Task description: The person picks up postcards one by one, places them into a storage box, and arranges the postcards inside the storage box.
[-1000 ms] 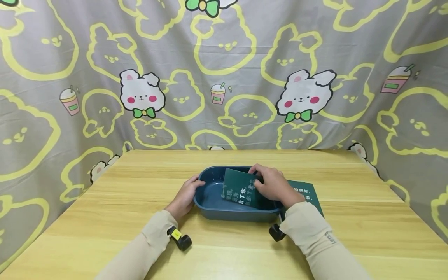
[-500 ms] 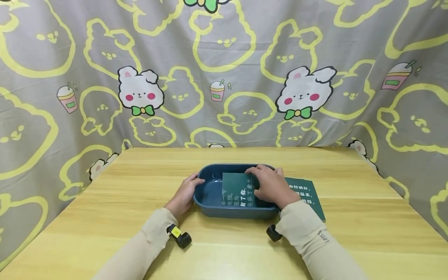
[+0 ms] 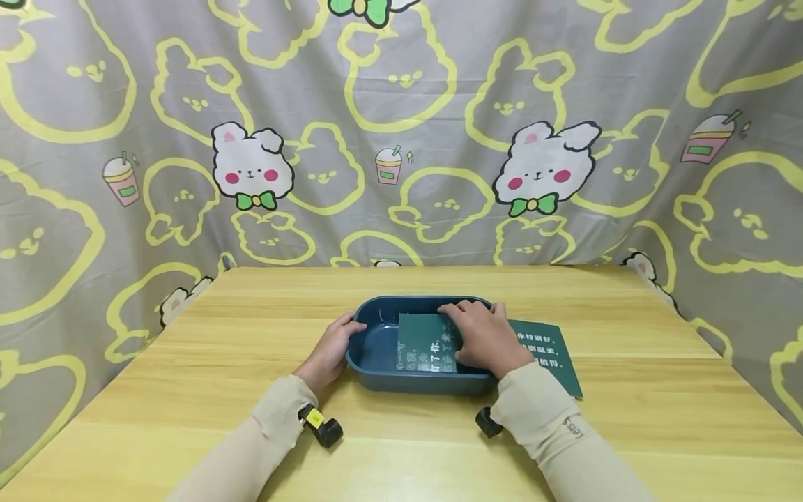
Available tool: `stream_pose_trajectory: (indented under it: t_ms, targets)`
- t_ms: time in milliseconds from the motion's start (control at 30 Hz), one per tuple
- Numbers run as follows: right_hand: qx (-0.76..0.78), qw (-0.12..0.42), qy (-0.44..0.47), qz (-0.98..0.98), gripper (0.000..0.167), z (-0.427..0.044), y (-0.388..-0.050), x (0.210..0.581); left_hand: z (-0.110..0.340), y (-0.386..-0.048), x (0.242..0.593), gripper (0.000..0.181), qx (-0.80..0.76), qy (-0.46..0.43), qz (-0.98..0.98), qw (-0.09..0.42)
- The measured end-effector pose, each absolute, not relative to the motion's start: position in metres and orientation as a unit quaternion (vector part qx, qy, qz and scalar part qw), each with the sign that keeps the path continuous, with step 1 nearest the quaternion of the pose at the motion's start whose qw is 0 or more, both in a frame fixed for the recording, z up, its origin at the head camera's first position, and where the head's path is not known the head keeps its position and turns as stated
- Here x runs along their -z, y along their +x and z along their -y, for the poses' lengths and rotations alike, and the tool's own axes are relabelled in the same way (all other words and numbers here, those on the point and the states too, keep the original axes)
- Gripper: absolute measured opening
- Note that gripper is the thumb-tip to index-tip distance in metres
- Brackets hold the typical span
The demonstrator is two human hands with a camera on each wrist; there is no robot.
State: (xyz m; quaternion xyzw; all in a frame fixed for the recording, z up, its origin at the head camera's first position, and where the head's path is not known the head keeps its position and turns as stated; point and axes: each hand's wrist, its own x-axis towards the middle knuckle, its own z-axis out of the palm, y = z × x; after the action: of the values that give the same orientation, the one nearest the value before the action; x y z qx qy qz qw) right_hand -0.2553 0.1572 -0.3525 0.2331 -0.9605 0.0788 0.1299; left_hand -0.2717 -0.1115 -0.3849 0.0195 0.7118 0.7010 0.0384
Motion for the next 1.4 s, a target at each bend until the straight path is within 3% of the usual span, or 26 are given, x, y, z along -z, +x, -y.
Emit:
stream_pose_trajectory:
  t_ms: [500,867,1000,1200,1300,1400]
  targets:
    - [-0.053,0.157,0.245,0.955,0.072,-0.162,-0.253,0.357,0.107,-0.274,0.386,0.047,-0.700,0.020,-0.713,0.037]
    - [-0.040,0.173,0.253,0.951,0.061,-0.162,-0.252,0.357,0.108,-0.276,0.385,0.046,-0.703,0.024,-0.709,0.038]
    - [-0.049,0.166,0.251,0.953,0.049,-0.162,-0.255,0.357,0.109,-0.274,0.385,0.045,-0.704,0.030,-0.708,0.040]
    - [-0.209,0.122,0.230,0.943,0.026,-0.164,-0.261,0.351,0.112,-0.273,0.387,0.045,-0.708,0.036,-0.705,0.035]
    - [-0.318,0.141,0.204,0.915,0.017,-0.170,-0.264,0.346,0.114,-0.272,0.388,0.044,-0.708,0.035,-0.704,0.034]
    - [-0.380,0.180,0.152,0.895,0.019,-0.182,-0.266,0.338,0.116,-0.270,0.389,0.043,-0.707,0.037,-0.706,0.029]
